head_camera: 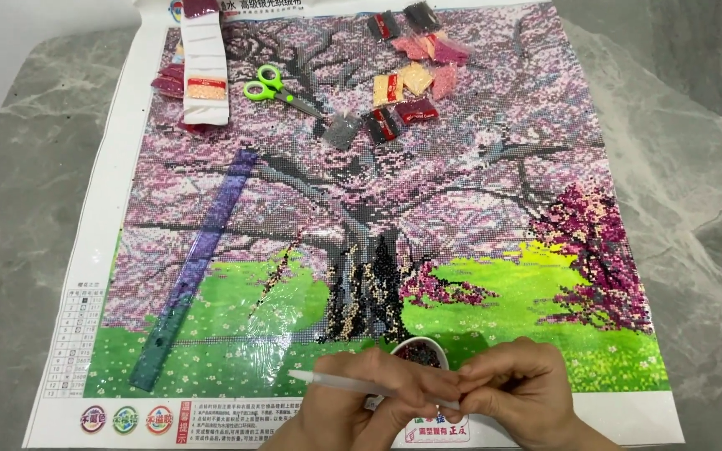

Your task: A person is working on a diamond painting project, meticulously placing small colored resin beads onto a pre-printed adhesive canvas using a specialized pen tool.

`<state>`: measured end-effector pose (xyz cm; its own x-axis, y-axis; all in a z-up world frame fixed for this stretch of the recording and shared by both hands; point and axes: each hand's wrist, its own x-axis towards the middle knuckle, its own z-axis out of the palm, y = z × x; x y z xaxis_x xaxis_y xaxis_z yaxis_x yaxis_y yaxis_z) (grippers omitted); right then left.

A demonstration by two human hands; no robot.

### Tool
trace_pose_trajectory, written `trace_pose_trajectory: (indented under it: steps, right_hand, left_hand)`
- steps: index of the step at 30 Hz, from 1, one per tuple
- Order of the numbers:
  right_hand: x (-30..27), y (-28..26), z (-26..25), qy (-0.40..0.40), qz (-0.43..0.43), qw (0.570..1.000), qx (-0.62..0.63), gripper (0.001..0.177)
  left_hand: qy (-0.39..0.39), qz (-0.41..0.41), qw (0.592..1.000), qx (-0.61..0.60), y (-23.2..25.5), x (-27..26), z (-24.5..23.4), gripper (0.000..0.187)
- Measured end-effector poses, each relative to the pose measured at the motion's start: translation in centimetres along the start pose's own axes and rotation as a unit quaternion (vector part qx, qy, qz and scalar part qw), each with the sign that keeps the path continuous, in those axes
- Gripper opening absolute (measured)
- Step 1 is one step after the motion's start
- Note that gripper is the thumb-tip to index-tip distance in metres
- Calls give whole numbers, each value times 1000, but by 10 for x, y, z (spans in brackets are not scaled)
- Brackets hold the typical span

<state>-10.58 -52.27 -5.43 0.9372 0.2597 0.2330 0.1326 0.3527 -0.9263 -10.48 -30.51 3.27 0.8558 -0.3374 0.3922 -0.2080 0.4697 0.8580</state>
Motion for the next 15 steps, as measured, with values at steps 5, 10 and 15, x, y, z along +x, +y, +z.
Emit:
trace_pose_trajectory:
  steps: [5, 10, 15]
  right_hand:
    - [9, -14, 11, -26, 0, 997, 68, 27]
    - [1, -5, -1, 7, 40, 995, 96, 38]
    - [8, -14, 4, -11, 62, 992, 112, 38]
  left_hand:
    - [24, -23, 999, -18, 1, -4, 2, 7]
    - [92, -84, 992, -3, 6, -7, -4, 49]
    - [82, -77, 994, -14, 6, -8, -14, 91]
